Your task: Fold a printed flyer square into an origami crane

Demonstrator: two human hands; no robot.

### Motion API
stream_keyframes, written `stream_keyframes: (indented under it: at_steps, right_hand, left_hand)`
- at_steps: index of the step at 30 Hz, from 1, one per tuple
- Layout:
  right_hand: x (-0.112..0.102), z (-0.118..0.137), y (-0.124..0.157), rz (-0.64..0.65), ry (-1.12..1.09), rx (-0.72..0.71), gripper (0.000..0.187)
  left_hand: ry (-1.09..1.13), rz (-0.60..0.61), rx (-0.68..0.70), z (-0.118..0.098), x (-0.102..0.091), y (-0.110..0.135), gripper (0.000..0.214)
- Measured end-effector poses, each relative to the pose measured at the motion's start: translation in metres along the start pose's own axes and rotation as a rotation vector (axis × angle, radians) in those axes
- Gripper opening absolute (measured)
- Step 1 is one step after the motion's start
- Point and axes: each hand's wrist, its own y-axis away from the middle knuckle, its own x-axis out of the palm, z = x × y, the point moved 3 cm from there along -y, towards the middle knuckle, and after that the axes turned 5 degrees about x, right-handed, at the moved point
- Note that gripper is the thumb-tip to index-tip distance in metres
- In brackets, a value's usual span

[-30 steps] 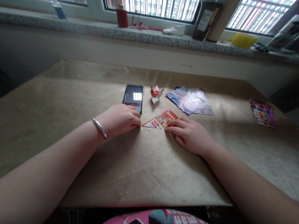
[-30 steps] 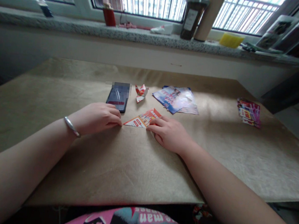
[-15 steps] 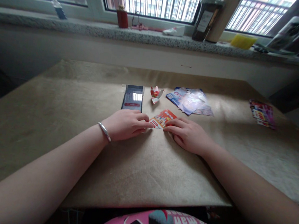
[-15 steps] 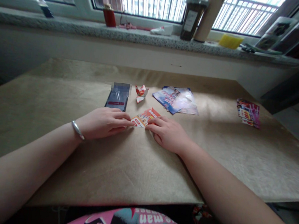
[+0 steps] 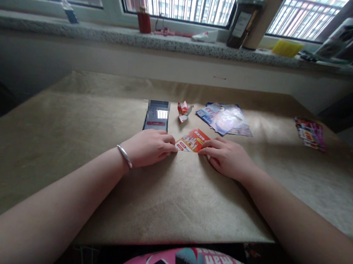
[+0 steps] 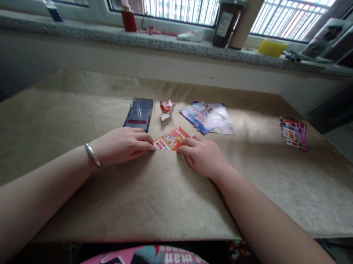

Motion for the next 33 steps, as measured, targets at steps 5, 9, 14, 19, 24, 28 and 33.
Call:
stream_keyframes:
  at_steps: [5, 9, 14, 19, 24, 28, 33]
  right_hand:
    - [-0.003, -0.005, 0.003, 0.016, -0.001, 0.033, 0.026]
    - [-0.005, -0.009, 0.006, 0.041, -0.025, 0.036, 0.027]
    - [-0.004, -0.012, 0.007, 0.034, -0.033, 0.027, 0.028]
    - [0.003, -0.009, 0.003, 0.019, -0.012, -0.013, 0.03]
    - [0.002, -0.01, 0.0, 0.005, 0.018, 0.034, 0.027]
    - [-0.004, -0.016, 0.004, 0.032, 0.042, 0.079, 0.026]
    - [-0.009, -0.024, 0.008, 0.084, 0.016, 0.07, 0.025]
  left_hand:
    - [0.005, 0.011, -0.009, 0.001, -0.001, 0.0, 0.025]
    - [0.01, 0.012, -0.019, 0.002, -0.003, 0.001, 0.025]
    - [0.002, 0.028, -0.048, 0.003, -0.006, 0.003, 0.025]
    - [-0.084, 0.043, -0.076, -0.001, -0.006, 0.001, 0.02]
    - [-0.156, 0.074, -0.09, -0.006, -0.006, -0.002, 0.017]
    - [-0.145, 0.087, -0.108, -0.005, -0.007, -0.001, 0.02]
    - [-0.121, 0.103, -0.12, -0.005, -0.008, 0.0, 0.022]
